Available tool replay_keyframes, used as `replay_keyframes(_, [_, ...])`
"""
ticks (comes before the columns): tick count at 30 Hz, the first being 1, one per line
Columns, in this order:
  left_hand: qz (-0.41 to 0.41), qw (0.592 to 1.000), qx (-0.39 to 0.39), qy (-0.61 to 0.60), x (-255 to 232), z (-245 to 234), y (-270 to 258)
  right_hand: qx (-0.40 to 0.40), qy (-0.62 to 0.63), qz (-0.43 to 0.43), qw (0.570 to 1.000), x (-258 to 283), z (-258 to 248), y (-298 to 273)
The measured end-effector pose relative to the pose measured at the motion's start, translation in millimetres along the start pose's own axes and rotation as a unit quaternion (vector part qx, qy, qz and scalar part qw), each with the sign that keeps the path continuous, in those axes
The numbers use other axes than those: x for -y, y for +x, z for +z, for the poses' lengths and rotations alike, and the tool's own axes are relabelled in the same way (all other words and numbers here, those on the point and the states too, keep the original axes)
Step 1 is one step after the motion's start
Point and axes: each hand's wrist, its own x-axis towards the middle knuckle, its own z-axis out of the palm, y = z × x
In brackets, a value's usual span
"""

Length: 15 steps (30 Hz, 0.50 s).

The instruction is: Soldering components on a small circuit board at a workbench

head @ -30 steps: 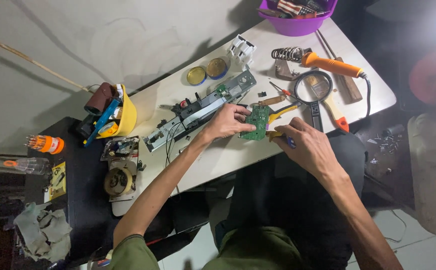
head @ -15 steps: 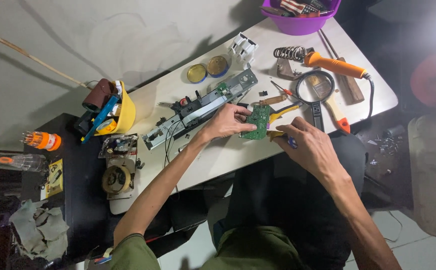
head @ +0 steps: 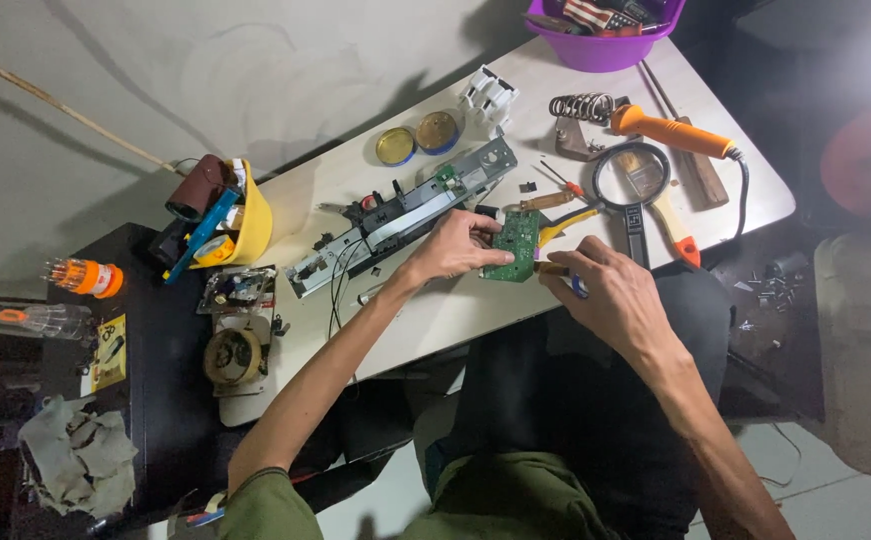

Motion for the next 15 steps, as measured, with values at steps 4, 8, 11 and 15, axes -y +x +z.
replay_keyframes(4, [0.021,1.000,-0.006,-0.016,2,2,-2,-0.003,-0.002,0.041,0.999,1,8,-1])
replay_keyframes(8, [0.031,0.999,-0.013,-0.040,2,6,-5,-0.006,0.024,0.080,0.996,6,14,-1])
replay_keyframes(11, [0.031,0.997,-0.012,-0.076,5,9,-6,-0.004,0.033,0.093,0.995,11,12,0])
replay_keyframes(15, [0.037,0.996,-0.007,-0.086,7,6,-6,-0.010,0.033,0.094,0.995,6,19,-3])
